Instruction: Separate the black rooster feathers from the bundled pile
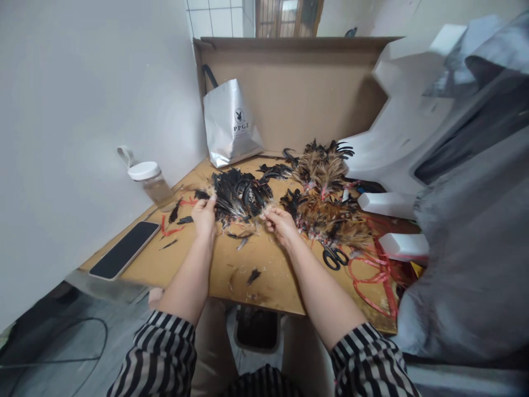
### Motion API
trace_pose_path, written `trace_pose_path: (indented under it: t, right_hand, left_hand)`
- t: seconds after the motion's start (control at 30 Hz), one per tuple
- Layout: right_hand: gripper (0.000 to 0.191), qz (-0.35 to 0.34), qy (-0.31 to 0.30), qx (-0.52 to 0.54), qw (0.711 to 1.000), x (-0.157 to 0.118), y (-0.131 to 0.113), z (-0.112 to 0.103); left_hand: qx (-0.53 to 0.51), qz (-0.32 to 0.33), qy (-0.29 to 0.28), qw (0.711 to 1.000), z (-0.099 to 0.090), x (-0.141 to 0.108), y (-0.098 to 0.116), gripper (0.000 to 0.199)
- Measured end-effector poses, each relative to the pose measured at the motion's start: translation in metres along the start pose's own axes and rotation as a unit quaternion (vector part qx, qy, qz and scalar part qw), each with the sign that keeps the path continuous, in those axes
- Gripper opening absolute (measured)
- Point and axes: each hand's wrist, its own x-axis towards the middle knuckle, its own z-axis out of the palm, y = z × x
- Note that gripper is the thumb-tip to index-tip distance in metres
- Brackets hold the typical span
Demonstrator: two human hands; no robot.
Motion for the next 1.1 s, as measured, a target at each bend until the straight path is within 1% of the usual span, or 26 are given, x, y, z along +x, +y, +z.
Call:
trace_pose_path:
  t: [0.03, 0.07, 0.1, 0.13, 0.17, 0.23, 0.27, 0.3, 0.37, 0.47, 0.57, 0.67, 0.83, 1.03, 1.1]
  right_hand:
    - [0.027, -0.001, -0.005, 0.003, 1.000, 0.000, 0.000, 0.000]
    - [0.028, -0.003, -0.010, 0.007, 1.000, -0.001, -0.001, 0.001]
    - [0.028, -0.006, -0.013, 0.010, 1.000, -0.001, -0.001, 0.002]
    - [0.029, -0.009, -0.015, 0.013, 1.000, -0.001, -0.001, 0.002]
    - [0.029, -0.013, -0.017, 0.014, 1.000, -0.001, -0.001, 0.003]
    - [0.029, -0.027, -0.019, 0.012, 0.999, -0.002, -0.001, 0.004]
    - [0.029, -0.036, -0.022, 0.006, 0.999, -0.002, -0.001, 0.005]
    - [0.028, -0.046, -0.026, -0.002, 0.999, -0.002, -0.001, 0.006]
    - [0.026, -0.063, -0.036, -0.023, 0.997, -0.002, 0.000, 0.007]
    - [0.025, -0.081, -0.049, -0.048, 0.994, -0.003, 0.001, 0.008]
    - [0.025, -0.095, -0.056, -0.062, 0.992, -0.003, 0.002, 0.008]
    - [0.024, -0.107, -0.062, -0.072, 0.990, -0.003, 0.003, 0.007]
    - [0.022, -0.115, -0.065, -0.080, 0.988, -0.003, 0.003, 0.008]
    - [0.021, -0.121, -0.058, -0.089, 0.987, -0.002, 0.004, 0.010]
    - [0.022, -0.122, -0.054, -0.089, 0.987, -0.003, 0.005, 0.011]
  left_hand:
    - [-0.023, -0.037, -0.040, 0.998, 0.002, -0.005, 0.001, 0.023]
    - [-0.049, -0.081, -0.098, 0.991, 0.005, -0.011, 0.001, 0.021]
    - [-0.072, -0.135, -0.166, 0.974, 0.007, -0.017, 0.002, 0.019]
    - [-0.085, -0.200, -0.234, 0.948, 0.008, -0.022, 0.001, 0.017]
    - [-0.094, -0.258, -0.286, 0.918, 0.010, -0.027, 0.001, 0.015]
    - [-0.104, -0.343, -0.354, 0.864, 0.011, -0.035, -0.001, 0.010]
    - [-0.109, -0.373, -0.373, 0.842, 0.011, -0.037, -0.002, 0.010]
    - [-0.114, -0.396, -0.384, 0.826, 0.011, -0.039, -0.003, 0.010]
    - [-0.122, -0.427, -0.395, 0.804, 0.011, -0.040, -0.004, 0.009]
    - [-0.125, -0.451, -0.401, 0.787, 0.010, -0.040, -0.004, 0.008]
    - [-0.125, -0.462, -0.411, 0.776, 0.010, -0.040, -0.003, 0.007]
    - [-0.128, -0.461, -0.415, 0.774, 0.011, -0.040, -0.004, 0.007]
    - [-0.121, -0.459, -0.405, 0.781, 0.012, -0.041, -0.006, 0.008]
    - [-0.112, -0.448, -0.438, 0.771, 0.011, -0.042, -0.006, 0.005]
    - [-0.112, -0.439, -0.444, 0.773, 0.011, -0.043, -0.006, 0.003]
